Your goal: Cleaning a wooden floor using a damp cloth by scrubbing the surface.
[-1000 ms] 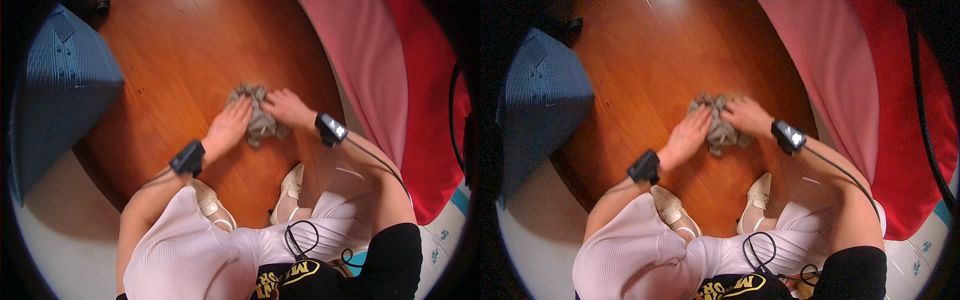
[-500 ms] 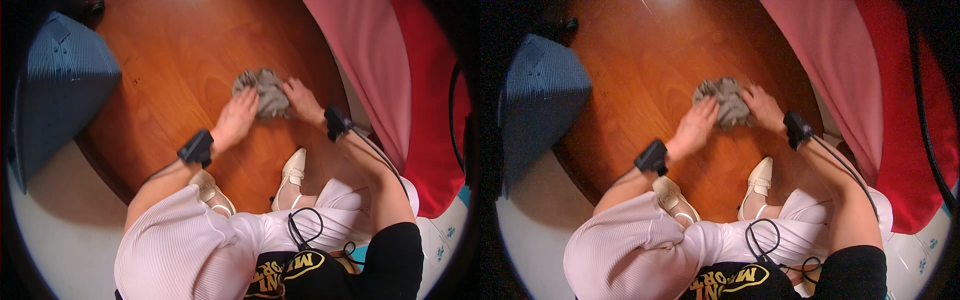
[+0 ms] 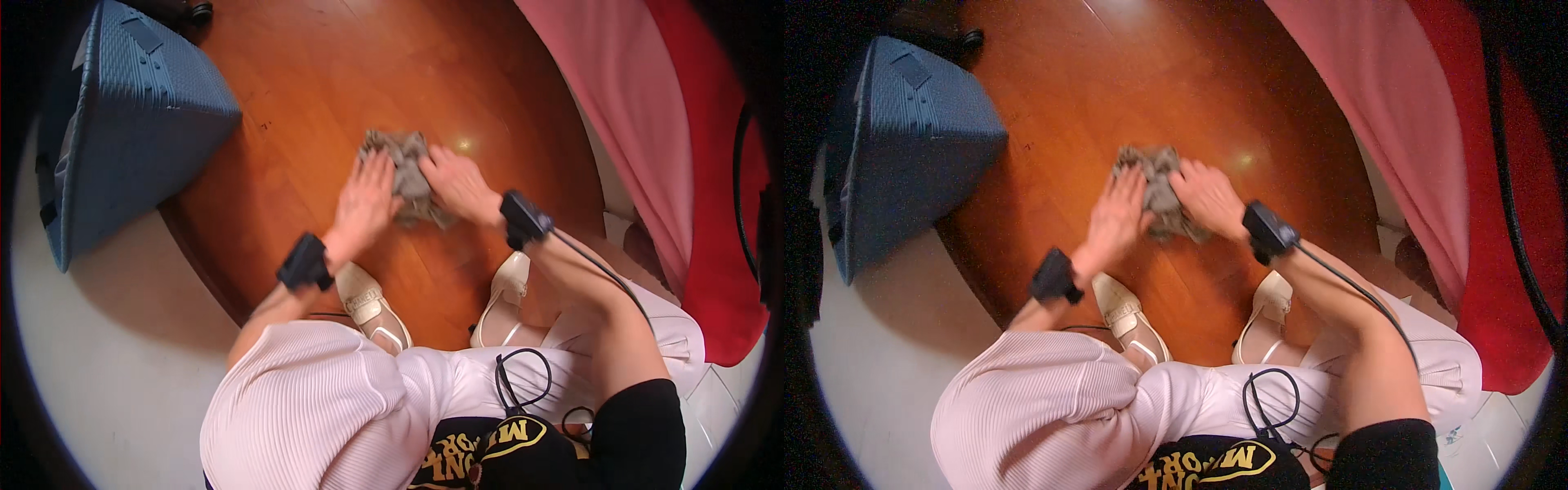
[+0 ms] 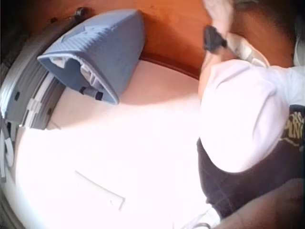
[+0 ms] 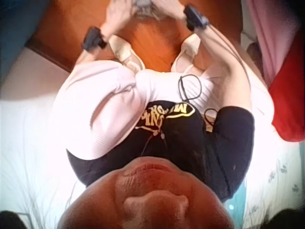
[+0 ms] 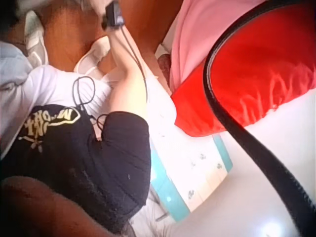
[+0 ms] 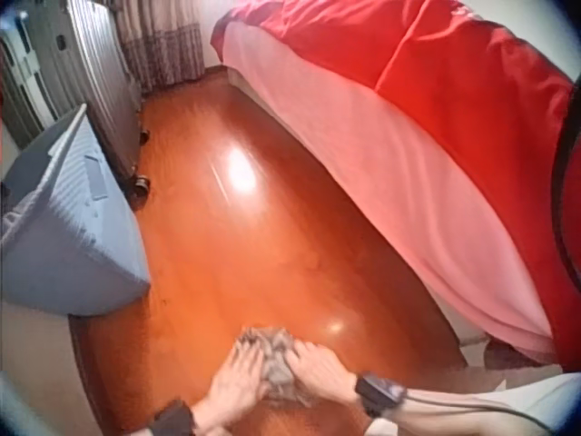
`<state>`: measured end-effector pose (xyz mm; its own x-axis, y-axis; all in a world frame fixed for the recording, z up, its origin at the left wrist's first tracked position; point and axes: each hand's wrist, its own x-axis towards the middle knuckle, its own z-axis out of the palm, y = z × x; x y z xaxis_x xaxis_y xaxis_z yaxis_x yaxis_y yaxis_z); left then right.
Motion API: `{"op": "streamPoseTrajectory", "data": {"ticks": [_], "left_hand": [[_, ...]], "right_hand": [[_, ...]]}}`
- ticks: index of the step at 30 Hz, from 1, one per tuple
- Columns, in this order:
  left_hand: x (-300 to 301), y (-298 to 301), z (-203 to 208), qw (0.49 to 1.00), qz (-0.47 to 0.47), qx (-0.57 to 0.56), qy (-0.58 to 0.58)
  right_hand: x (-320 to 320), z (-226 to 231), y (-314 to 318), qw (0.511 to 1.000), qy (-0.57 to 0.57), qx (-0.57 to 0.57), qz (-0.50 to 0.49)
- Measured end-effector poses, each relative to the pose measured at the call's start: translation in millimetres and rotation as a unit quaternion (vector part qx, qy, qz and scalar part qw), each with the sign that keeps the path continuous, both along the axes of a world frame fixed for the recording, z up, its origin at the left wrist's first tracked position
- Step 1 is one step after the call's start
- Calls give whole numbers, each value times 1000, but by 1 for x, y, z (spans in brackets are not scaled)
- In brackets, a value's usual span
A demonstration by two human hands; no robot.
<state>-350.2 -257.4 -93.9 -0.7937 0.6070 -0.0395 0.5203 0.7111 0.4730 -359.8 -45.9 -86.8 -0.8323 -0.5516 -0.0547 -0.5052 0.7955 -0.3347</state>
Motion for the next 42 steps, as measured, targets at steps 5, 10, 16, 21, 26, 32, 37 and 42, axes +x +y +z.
{"op": "streamPoseTrajectory", "data": {"ticks": [5, 10, 16, 21, 26, 32, 37, 42], "left_hand": [[-30, -1, -8, 1000, -4, 10, -10], [49, 0, 5, 995, -51, 2, -90], [12, 33, -11, 993, -80, -26, -81], [-82, 92, -34, 998, -56, 26, 6], [-80, 122, -39, 995, -85, 25, 39], [-19, 101, -30, 981, -176, 77, 29], [-75, 153, -31, 977, -173, 104, 63], [-63, 143, -37, 977, -190, 94, 34]], "right_hand": [[-11, -6, -21, 993, 79, -24, -85], [67, 1, -2, 998, 2, -8, -63], [38, -10, 19, 997, 10, 56, -52], [-50, -22, 59, 982, 45, 92, -160], [-22, -26, 73, 949, 56, 43, -307], [68, -10, 50, 946, 24, 39, -321], [16, -11, 89, 930, 38, 82, -356], [49, -17, 74, 924, 8, 90, -372]]}}
